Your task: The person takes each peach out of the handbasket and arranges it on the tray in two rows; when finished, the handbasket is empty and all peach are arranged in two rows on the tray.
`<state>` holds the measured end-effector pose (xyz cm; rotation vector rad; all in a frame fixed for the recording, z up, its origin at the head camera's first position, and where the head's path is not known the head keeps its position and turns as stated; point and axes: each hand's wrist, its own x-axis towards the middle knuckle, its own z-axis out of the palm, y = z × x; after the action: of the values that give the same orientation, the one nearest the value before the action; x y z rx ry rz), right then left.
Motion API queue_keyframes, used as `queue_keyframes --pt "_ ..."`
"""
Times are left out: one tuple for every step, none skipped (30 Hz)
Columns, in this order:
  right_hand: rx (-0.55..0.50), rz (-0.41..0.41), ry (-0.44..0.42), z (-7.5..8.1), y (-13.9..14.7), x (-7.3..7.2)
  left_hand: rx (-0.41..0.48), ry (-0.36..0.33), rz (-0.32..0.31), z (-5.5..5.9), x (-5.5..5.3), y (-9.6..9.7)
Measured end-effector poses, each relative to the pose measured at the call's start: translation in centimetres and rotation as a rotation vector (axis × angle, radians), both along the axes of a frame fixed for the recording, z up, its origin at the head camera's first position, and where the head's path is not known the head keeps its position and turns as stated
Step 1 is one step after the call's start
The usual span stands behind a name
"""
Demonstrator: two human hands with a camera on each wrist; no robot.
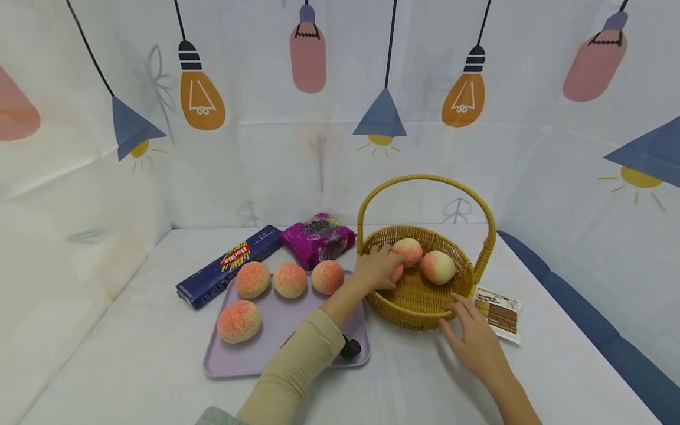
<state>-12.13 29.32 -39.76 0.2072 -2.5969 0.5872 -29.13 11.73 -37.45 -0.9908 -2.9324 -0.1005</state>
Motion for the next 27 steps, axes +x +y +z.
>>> queue_keyframes --pt "0.004 -0.002 0.000 0.02 0.06 0.03 0.001 0.005 0.005 0.00 0.05 0.05" --pt "0.008 -0.003 0.001 0.04 0.12 0.06 0.006 0.011 0.007 0.01 0.10 0.09" --pt "0.012 -0.002 0.003 0.07 0.18 0.08 0.014 0.021 0.008 0.01 0.15 0.11" --pt "0.015 -0.002 0.005 0.10 0.24 0.10 0.024 0.035 0.008 0.01 0.20 0.12" --pt "0.019 -0.004 0.007 0.12 0.30 0.14 0.037 0.054 0.004 0.00 0.25 0.11" --pt "0.021 -0.004 0.009 0.16 0.35 0.16 0.051 0.074 -0.002 0.02 0.32 0.09" --pt "0.023 -0.003 0.011 0.19 0.39 0.18 0.068 0.101 -0.012 0.00 0.38 0.05" --pt "0.024 -0.003 0.012 0.25 0.43 0.20 0.084 0.132 -0.025 -0.02 0.46 -0.01" --pt "0.023 -0.005 0.010 0.31 0.45 0.21 0.099 0.159 -0.038 -0.04 0.52 -0.07" --pt "0.022 -0.007 0.005 0.36 0.46 0.22 0.111 0.183 -0.051 -0.08 0.58 -0.13" --pt "0.022 -0.007 0.001 0.39 0.46 0.21 0.121 0.206 -0.066 -0.11 0.63 -0.18" --pt "0.020 -0.005 0.000 0.40 0.44 0.19 0.127 0.220 -0.076 -0.15 0.67 -0.24" --pt "0.020 -0.002 -0.001 0.39 0.40 0.18 0.129 0.225 -0.084 -0.20 0.70 -0.28" --pt "0.019 0.003 -0.001 0.35 0.36 0.16 0.125 0.218 -0.085 -0.24 0.72 -0.32" --pt "0.020 0.007 0.001 0.31 0.30 0.13 0.114 0.200 -0.079 -0.25 0.73 -0.33" --pt "0.021 0.012 0.004 0.25 0.24 0.10 0.104 0.175 -0.066 -0.27 0.73 -0.33" --pt "0.023 0.015 0.008 0.19 0.19 0.08 0.093 0.152 -0.052 -0.30 0.71 -0.30" --pt "0.024 0.017 0.011 0.14 0.15 0.08 0.081 0.121 -0.035 -0.35 0.69 -0.26" --pt "0.027 0.015 0.014 0.09 0.13 0.11 0.070 0.095 -0.020 -0.39 0.66 -0.19" --pt "0.029 0.014 0.017 0.06 0.12 0.13 0.066 0.074 -0.009 -0.44 0.64 -0.12" --pt "0.033 0.011 0.021 0.05 0.13 0.15 0.064 0.058 0.002 -0.47 0.60 -0.03" --pt "0.034 0.009 0.027 0.05 0.15 0.17 0.065 0.050 0.006 -0.47 0.57 0.04" --pt "0.036 0.009 0.033 0.06 0.18 0.19 0.065 0.049 0.007 -0.46 0.53 0.12" --pt "0.037 0.009 0.041 0.09 0.21 0.17 0.061 0.049 0.008 -0.40 0.48 0.18" --pt "0.038 0.009 0.044 0.02 0.22 0.19 0.054 0.049 0.010 -0.49 0.47 0.19" --pt "0.038 0.012 0.047 -0.03 0.23 0.17 0.050 0.046 0.014 -0.52 0.45 0.19" --pt "0.037 0.016 0.051 -0.07 0.23 0.11 0.039 0.044 0.022 -0.51 0.41 0.19"
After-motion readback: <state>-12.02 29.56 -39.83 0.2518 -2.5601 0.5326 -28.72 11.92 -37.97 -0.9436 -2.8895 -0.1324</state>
